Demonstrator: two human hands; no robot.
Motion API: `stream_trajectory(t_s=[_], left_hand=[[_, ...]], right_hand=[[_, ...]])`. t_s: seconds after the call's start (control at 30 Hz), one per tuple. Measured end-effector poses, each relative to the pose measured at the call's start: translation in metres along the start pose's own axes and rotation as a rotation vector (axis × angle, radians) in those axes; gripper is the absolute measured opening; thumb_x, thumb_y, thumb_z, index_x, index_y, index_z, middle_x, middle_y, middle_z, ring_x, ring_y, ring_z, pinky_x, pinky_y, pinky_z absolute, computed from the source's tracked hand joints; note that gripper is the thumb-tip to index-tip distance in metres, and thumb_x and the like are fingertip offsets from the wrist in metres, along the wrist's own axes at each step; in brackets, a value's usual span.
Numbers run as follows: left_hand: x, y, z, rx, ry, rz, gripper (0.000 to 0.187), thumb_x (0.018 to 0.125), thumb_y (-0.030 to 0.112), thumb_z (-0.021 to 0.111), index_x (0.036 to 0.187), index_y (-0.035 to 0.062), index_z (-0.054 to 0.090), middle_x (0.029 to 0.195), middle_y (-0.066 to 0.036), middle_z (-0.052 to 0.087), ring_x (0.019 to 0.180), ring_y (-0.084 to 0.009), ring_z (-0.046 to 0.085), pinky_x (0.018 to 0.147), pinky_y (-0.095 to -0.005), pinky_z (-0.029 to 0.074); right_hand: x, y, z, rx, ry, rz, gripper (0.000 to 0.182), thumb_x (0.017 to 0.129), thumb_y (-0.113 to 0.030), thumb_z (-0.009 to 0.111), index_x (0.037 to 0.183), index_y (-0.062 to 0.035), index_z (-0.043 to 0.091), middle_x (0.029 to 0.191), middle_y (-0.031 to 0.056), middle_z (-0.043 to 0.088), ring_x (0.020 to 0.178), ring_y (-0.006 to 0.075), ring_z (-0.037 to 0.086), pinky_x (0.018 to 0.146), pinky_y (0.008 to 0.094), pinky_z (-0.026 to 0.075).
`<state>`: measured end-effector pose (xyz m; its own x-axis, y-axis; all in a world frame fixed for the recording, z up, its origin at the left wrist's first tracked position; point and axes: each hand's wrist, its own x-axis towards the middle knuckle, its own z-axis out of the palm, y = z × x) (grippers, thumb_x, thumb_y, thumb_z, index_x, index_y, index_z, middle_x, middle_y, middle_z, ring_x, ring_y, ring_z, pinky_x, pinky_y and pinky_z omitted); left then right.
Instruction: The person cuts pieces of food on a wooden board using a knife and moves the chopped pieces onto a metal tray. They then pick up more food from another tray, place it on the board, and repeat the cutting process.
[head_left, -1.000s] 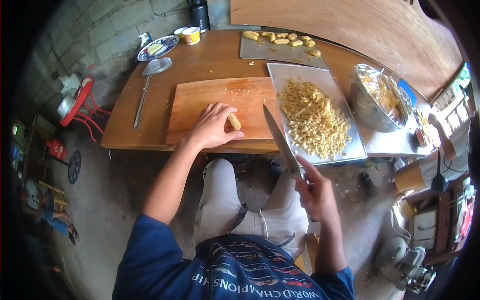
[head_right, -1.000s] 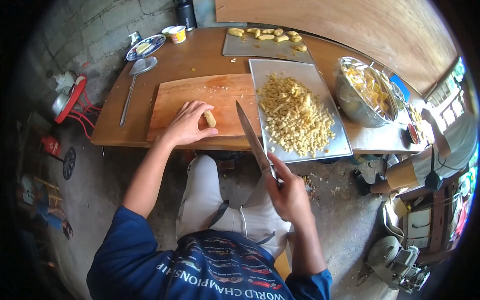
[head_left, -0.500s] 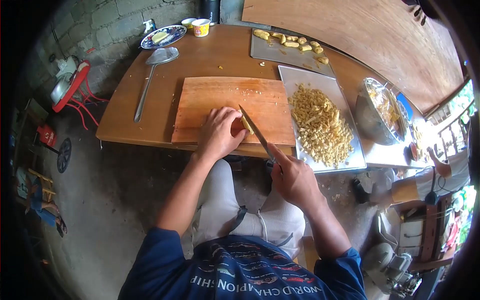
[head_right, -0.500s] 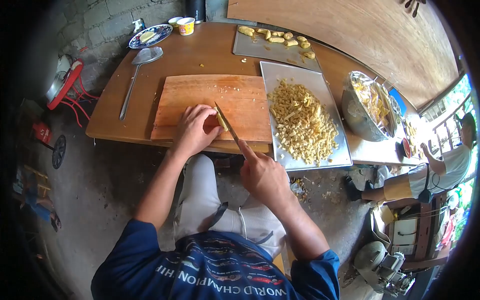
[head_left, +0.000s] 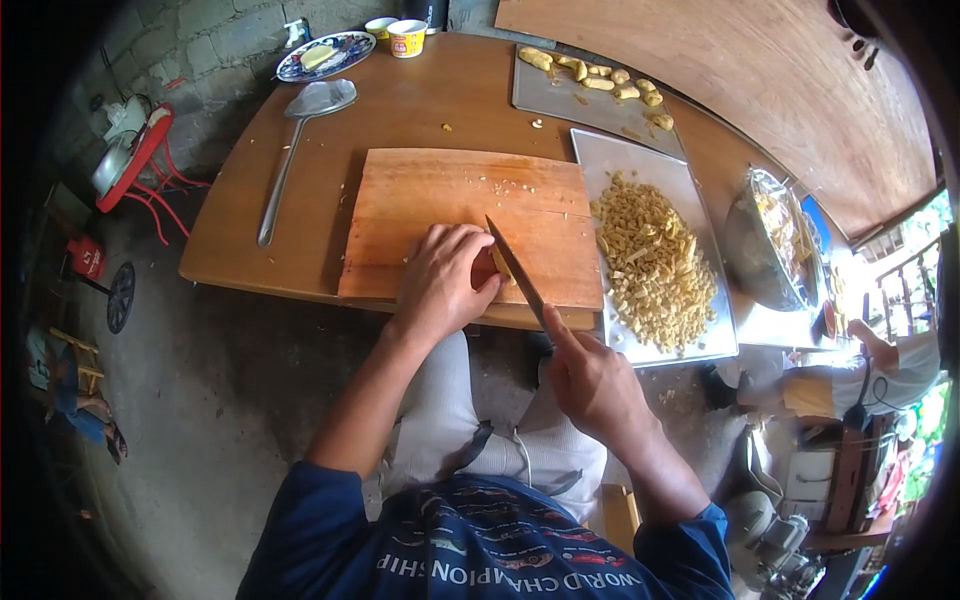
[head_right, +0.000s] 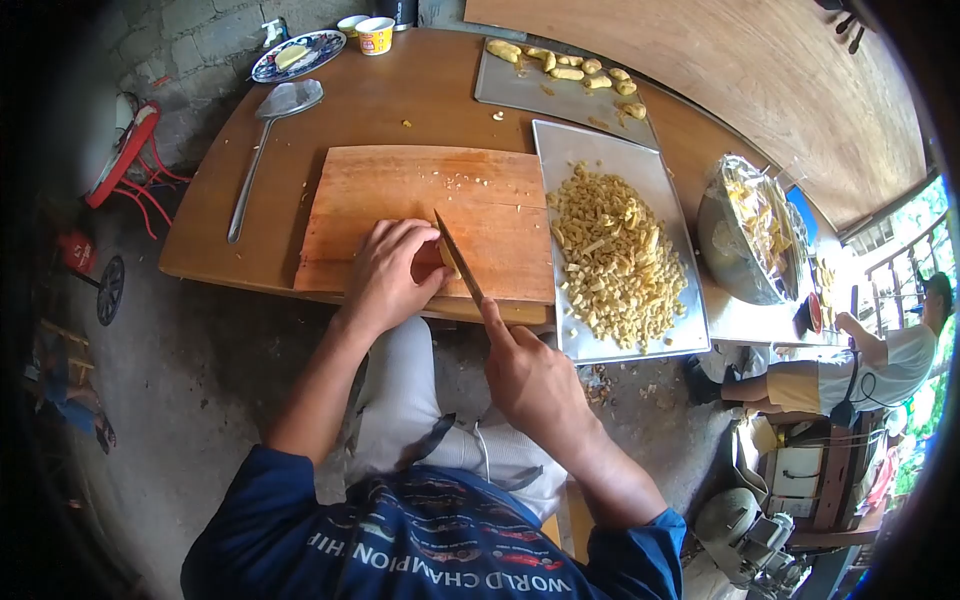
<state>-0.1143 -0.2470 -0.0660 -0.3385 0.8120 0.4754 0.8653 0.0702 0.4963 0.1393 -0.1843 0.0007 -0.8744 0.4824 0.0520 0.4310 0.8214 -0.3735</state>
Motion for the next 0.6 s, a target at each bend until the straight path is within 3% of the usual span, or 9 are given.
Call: stream_trajectory(t_s=[0.23,0.6], left_hand=[[0.001,-0.004,0.004,0.004,0.051,0.002,0.049,0.086,0.021,0.091,0.128,0.0036,0.071,0.133,-0.013,0.073,0.128,-0.0369,0.064,0.113,-0.0488,0.051],[0.009,-0.021,0.017,0.006,0.064,-0.008,0.048,0.086,0.014,0.089,0.129,0.0024,0.07,0.133,-0.014,0.072,0.123,-0.0378,0.066,0.111,-0.05,0.051]], right_hand=[[0.033,0.004,0.035,-0.102,-0.009,0.009,0.075,0.099,-0.014,0.068,0.168,-0.0029,0.042,0.096,0.0212,0.072,0.075,0.042,0.076,0.067,0.0519,0.063],[0.047,0.01,0.032,-0.104,-0.042,-0.011,0.076,0.098,-0.015,0.063,0.17,-0.0038,0.041,0.1,0.0247,0.076,0.081,0.0446,0.079,0.071,0.056,0.065]])
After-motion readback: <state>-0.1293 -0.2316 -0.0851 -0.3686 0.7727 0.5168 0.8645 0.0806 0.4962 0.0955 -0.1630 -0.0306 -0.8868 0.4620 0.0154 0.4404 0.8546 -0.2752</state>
